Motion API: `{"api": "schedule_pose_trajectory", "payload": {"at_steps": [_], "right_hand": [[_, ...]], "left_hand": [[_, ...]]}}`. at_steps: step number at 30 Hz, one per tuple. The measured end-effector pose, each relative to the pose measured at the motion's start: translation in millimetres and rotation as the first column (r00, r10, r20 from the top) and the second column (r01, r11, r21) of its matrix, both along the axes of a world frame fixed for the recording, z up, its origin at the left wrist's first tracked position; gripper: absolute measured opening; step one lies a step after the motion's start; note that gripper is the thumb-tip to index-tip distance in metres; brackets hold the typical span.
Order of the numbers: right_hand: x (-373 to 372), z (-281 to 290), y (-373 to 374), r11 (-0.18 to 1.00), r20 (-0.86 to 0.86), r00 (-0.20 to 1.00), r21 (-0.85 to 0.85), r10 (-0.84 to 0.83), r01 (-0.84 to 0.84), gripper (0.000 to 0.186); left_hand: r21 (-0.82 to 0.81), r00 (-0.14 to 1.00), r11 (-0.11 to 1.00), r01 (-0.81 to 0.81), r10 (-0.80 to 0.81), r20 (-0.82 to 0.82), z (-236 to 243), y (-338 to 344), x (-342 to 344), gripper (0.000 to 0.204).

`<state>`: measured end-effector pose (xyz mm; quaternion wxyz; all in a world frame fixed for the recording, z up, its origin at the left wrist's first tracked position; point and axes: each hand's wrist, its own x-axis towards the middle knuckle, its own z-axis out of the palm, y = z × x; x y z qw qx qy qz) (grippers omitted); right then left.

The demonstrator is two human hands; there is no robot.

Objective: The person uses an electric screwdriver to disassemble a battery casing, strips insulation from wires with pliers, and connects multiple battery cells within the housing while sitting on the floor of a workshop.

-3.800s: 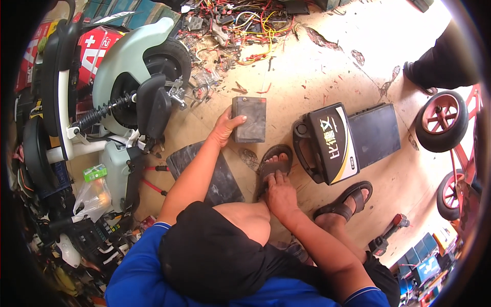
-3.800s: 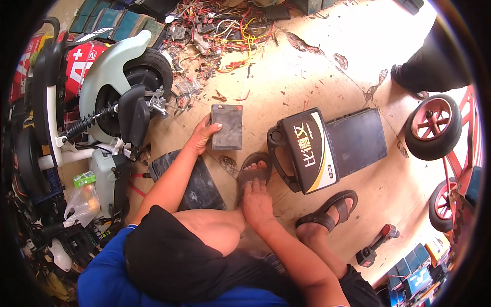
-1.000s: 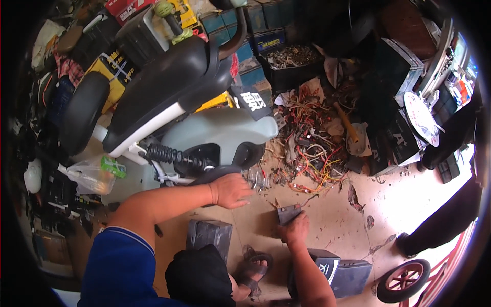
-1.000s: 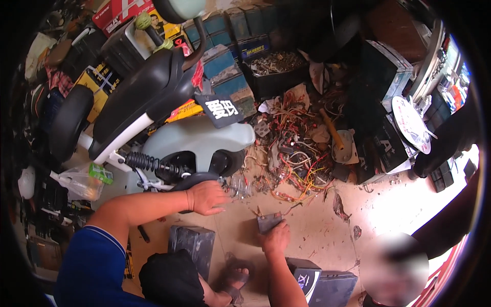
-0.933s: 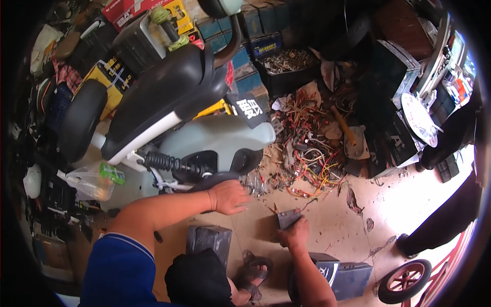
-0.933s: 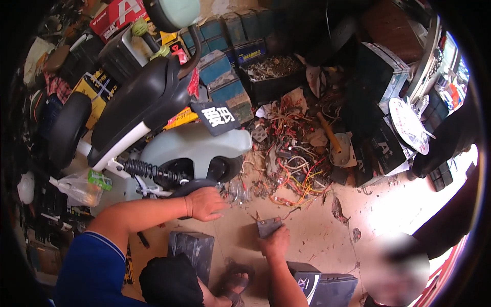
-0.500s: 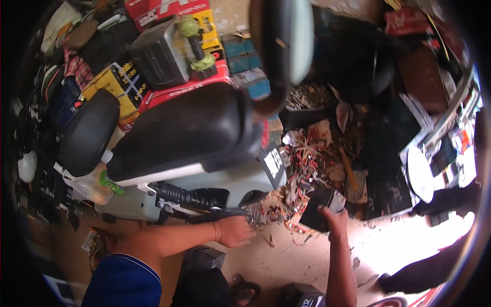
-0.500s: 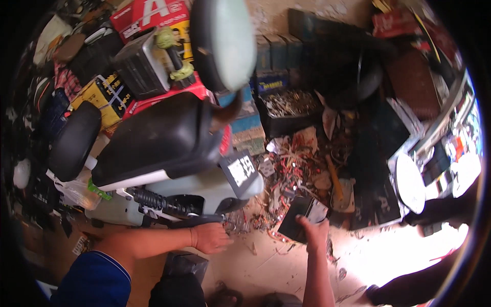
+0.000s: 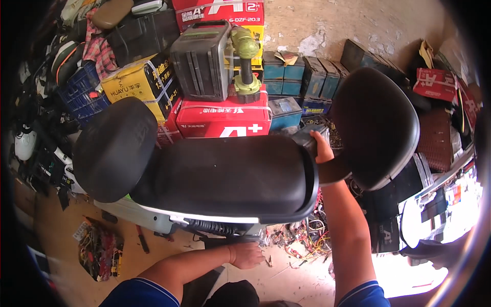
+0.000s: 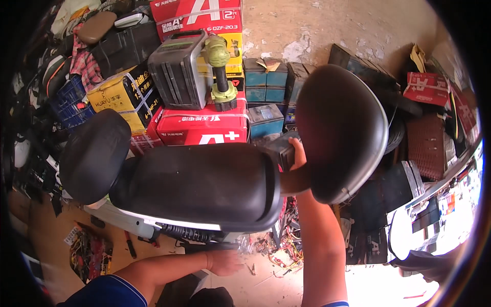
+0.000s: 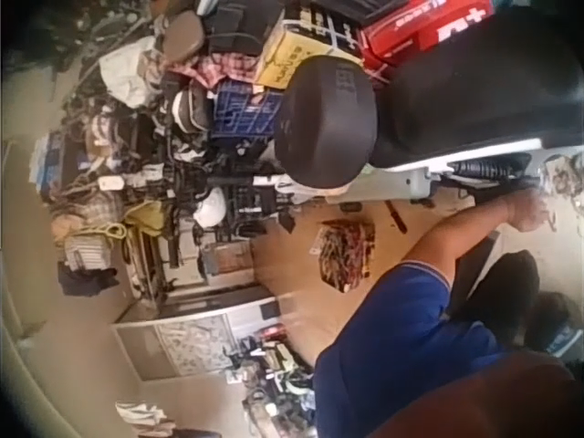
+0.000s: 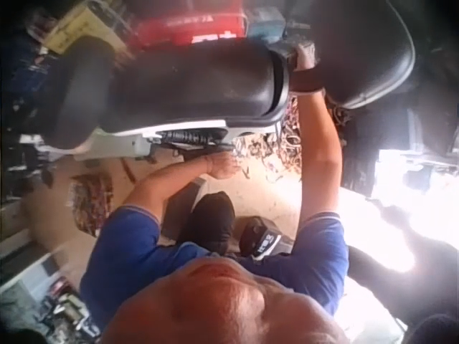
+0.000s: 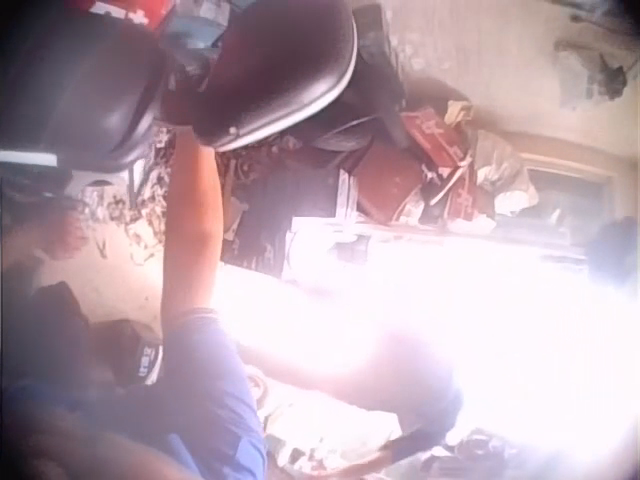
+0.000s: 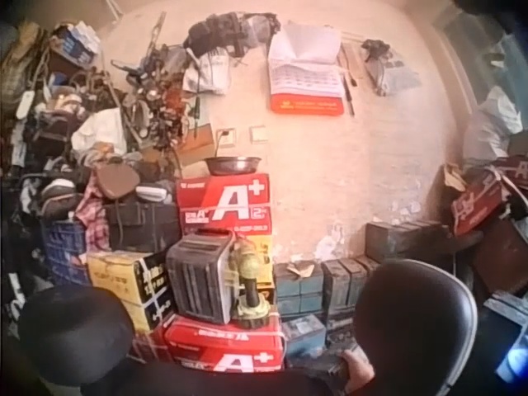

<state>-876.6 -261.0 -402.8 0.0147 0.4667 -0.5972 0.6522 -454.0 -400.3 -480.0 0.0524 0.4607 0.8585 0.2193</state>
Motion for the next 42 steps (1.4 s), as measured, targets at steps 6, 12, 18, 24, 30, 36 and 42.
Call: {"api": "schedule_pose_trajectory", "payload": {"at_steps": [6,12,18,24,30,36,42], "right_hand": [[-36,41,-53,0.971,0.482,0.846,0.171,-0.229,0.165,0.041],[1,67,-90,0.99,0.761,0.646,-0.125,0.057,0.06,0.049],[2,6,-30,0.992,0.903,0.414,-0.128,0.114,0.007,0.03],[129,-39,52,0.91,0.71,0.571,0.343,-0.413,0.232,0.017],[275,-87,216,0.624,0.284,0.629,0.66,-0.723,0.419,0.047],[516,-45,374,0.322,0.147,0.683,0.937,-0.715,0.136,0.056],[813,27,512,0.277,0.416,0.583,0.908,-0.698,-0.315,0.052]], "left_hand": [[0.075,0.997,0.996,-0.043,0.038,0.061,-2,-1,1,0.016],[0.067,0.997,0.997,-0.042,0.038,0.064,-6,1,3,0.019],[0.058,0.999,0.998,-0.019,0.017,0.037,-13,1,4,0.019],[-0.042,0.998,0.998,-0.041,0.039,-0.054,-10,-10,16,0.018],[-0.272,0.99,0.962,0.006,0.032,0.134,9,14,-9,0.013],[-0.255,0.985,0.964,-0.072,0.028,-0.17,10,31,1,0.022],[-0.15,0.942,0.966,-0.209,0.158,-0.296,4,78,150,0.061]]}}
